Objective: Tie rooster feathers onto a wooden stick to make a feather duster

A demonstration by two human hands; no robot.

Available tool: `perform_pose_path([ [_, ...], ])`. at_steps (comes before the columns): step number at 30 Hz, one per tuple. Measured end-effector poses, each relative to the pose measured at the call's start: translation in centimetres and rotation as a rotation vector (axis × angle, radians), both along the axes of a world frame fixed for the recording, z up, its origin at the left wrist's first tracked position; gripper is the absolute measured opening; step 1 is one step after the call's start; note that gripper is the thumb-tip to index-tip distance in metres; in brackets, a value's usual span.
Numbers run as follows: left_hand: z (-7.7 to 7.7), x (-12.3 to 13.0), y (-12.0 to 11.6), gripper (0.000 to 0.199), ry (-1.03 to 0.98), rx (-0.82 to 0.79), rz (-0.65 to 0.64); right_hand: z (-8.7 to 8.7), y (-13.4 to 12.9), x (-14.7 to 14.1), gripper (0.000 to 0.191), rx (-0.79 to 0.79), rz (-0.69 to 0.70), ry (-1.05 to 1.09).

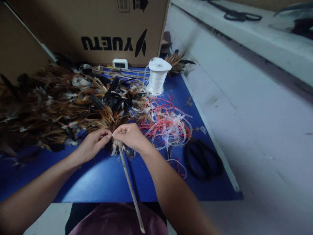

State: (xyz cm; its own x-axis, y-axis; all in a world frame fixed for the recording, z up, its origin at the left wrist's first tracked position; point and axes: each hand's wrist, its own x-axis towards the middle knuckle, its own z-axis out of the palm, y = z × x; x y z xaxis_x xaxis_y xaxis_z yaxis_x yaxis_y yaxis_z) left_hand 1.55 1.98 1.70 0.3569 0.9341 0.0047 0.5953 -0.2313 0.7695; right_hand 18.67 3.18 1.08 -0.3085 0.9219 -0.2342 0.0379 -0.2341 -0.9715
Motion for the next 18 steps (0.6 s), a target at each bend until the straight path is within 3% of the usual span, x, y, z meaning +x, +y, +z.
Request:
perform_pose_path([
  [8,-0.16,-0.06,-0.02,0.019,-0.226,-0.261,0.055,-0.42,-0.03,-0.12,0.013,0.051,-0.037,-0.028],
  [18,-0.26,-0.08,0.06,0.019,-0.158,-0.191,0.041,0.11,-0.07,-0.49,0.008,-0.043,-0.038,0.019],
])
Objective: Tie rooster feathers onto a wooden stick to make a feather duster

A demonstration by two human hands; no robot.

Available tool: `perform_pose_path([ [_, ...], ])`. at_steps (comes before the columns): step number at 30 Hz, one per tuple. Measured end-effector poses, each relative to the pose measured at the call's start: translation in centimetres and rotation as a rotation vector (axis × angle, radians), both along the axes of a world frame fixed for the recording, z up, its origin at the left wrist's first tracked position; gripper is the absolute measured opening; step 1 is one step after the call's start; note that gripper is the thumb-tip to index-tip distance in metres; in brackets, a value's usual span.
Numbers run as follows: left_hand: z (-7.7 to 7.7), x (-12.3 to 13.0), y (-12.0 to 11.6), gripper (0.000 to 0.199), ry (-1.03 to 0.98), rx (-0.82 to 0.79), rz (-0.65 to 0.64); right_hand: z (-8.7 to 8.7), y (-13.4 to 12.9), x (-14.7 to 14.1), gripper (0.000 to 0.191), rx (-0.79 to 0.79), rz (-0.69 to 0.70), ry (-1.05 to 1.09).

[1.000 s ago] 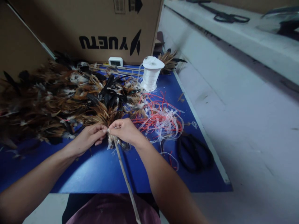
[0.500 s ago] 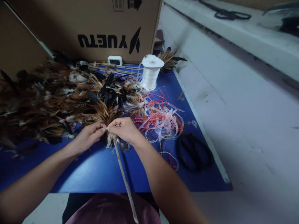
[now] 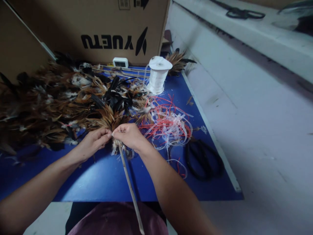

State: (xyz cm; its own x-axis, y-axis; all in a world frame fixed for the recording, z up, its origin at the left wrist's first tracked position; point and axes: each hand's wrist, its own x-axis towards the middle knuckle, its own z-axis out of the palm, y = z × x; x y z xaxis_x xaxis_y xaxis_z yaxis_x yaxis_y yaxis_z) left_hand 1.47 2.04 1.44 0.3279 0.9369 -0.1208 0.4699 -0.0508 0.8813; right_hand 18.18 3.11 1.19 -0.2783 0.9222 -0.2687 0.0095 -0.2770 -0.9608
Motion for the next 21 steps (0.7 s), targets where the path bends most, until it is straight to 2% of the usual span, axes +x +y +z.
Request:
perform_pose_path([
  [4,-0.2,0.1,-0.1,0.019,0.060,0.087,-0.007,-0.1,0.0,0.1,0.007,-0.030,0.011,0.020],
  [11,-1.0,0.6,-0.6,0.010,0.088,0.240,0.076,0.2,0.0,0.1,0.007,-0.098,-0.038,0.042],
  [21,-0.7,0.9,-1.1,0.008,0.212,0.374,0.129,0.3,-0.1,-0.1,0.005,-0.123,-0.071,0.050],
])
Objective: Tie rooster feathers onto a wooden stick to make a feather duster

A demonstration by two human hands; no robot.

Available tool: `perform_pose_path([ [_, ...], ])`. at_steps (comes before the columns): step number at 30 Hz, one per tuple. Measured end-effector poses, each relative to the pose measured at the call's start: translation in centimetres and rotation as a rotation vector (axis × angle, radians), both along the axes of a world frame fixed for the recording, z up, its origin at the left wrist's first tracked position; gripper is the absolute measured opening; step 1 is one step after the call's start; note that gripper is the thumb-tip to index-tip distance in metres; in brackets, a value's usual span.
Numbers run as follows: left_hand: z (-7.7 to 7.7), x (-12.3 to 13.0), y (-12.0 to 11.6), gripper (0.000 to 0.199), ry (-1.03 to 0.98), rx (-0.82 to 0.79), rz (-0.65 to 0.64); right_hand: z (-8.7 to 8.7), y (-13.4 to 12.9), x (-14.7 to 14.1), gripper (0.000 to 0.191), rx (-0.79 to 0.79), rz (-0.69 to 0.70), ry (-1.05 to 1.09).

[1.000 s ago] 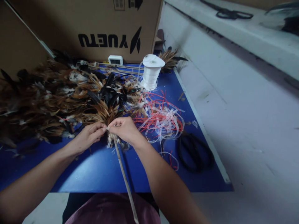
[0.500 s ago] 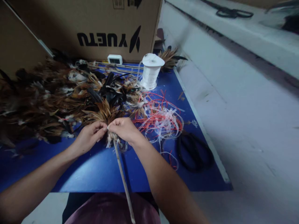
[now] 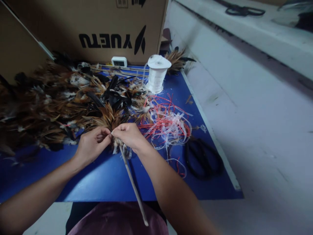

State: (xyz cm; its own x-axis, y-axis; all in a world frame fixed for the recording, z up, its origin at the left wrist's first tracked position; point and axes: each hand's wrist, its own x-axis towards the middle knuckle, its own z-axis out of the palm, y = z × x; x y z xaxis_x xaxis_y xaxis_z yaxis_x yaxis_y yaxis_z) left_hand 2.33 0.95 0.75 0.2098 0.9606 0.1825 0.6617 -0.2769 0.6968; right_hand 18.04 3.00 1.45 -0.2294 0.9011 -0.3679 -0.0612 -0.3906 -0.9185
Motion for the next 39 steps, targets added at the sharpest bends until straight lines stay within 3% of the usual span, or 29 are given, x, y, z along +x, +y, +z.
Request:
perform_pose_path([
  [39,0.51,0.42,0.07,0.009,0.164,0.216,0.051,0.70,-0.19,0.37,0.007,-0.012,-0.034,0.016],
])
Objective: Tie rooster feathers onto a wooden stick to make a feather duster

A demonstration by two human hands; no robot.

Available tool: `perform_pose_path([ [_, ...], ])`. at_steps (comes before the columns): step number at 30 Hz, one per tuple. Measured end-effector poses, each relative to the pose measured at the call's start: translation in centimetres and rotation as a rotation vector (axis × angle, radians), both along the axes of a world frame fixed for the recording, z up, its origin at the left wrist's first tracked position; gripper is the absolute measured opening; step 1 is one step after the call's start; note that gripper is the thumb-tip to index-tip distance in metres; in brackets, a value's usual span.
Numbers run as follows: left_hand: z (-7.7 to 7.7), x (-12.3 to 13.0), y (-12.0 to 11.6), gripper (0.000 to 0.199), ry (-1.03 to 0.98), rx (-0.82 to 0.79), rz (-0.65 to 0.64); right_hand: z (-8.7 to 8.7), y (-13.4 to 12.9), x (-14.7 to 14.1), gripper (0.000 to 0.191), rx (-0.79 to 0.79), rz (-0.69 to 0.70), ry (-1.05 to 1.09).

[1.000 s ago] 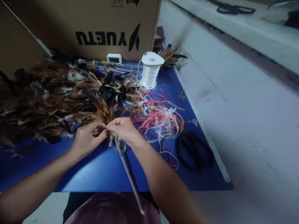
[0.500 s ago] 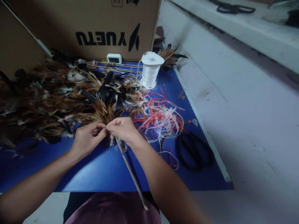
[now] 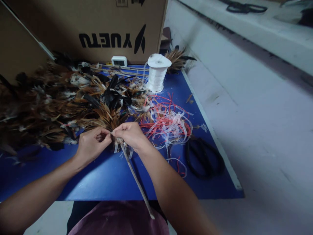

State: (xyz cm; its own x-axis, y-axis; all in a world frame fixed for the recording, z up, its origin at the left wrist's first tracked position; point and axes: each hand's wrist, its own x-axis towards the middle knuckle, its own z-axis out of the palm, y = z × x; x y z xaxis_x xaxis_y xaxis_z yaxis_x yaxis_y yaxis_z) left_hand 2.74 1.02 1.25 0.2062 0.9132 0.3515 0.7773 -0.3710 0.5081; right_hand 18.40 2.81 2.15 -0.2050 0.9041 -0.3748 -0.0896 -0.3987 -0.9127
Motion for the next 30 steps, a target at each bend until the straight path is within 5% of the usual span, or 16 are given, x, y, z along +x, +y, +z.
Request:
perform_pose_path([
  [25,0.3,-0.3,-0.3,0.008,0.002,-0.001,-0.046,-0.2,0.4,0.9,0.004,0.054,0.013,-0.208],
  [30,0.1,-0.7,-0.3,0.006,-0.036,-0.038,-0.071,-1.3,0.5,1.3,0.007,0.205,0.112,-0.350],
])
